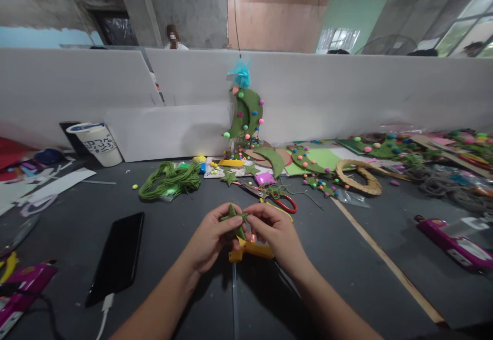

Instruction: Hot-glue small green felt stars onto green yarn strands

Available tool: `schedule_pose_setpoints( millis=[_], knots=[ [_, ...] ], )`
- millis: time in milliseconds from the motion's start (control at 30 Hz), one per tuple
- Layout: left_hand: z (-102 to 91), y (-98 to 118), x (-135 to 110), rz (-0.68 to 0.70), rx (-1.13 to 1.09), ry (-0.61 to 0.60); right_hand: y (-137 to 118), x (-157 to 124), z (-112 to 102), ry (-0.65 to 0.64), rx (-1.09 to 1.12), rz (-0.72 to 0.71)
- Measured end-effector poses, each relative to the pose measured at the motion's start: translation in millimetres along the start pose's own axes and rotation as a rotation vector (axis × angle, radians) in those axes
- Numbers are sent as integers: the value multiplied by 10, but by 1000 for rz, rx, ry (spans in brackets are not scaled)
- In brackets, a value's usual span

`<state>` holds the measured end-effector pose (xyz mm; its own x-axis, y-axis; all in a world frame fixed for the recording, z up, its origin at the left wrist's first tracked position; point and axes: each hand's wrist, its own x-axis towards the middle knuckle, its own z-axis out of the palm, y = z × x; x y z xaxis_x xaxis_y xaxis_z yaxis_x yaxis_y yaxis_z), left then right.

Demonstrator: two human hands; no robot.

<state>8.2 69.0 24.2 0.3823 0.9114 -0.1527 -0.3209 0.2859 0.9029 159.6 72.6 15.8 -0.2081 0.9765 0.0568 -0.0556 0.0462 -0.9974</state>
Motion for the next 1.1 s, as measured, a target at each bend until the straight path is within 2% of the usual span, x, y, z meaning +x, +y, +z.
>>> schedule_pose_setpoints(
  millis=[133, 233, 300, 367, 400, 533, 600, 700, 867, 1100],
  knots=[
    [-44, 1, 3, -120, -123, -102, -16, -20, -42, -41, -69, -82],
    [-65, -40, 8, -228, -252, -225, -61, -48, -70, -83, -185, -219],
    [-60, -76, 14, -304, -262, -273, -94, -63, -81, -96, -274, -302],
    [-42, -102, 19, -309, -179, -233, -111, -66, -87, -77, -322, -314],
    [-31, -106, 21, -253, -120, -168, -111, -61, -90, -54, -322, -295],
    [-1, -64, 19, 141, 172, 116, -72, -26, -95, 41, -270, -167],
    [2, -40, 16, 211, 327, 173, -51, -11, -85, 52, -245, -132],
    [3, -45, 16, 200, 388, 229, -36, -2, -48, 51, -166, -83],
    [6, -92, 16, 152, 187, 191, -23, -4, 8, 29, 53, 52],
    [40, -40, 1, 61, -38, 100, 39, 1, -5, -15, 207, 17]
  ],
)
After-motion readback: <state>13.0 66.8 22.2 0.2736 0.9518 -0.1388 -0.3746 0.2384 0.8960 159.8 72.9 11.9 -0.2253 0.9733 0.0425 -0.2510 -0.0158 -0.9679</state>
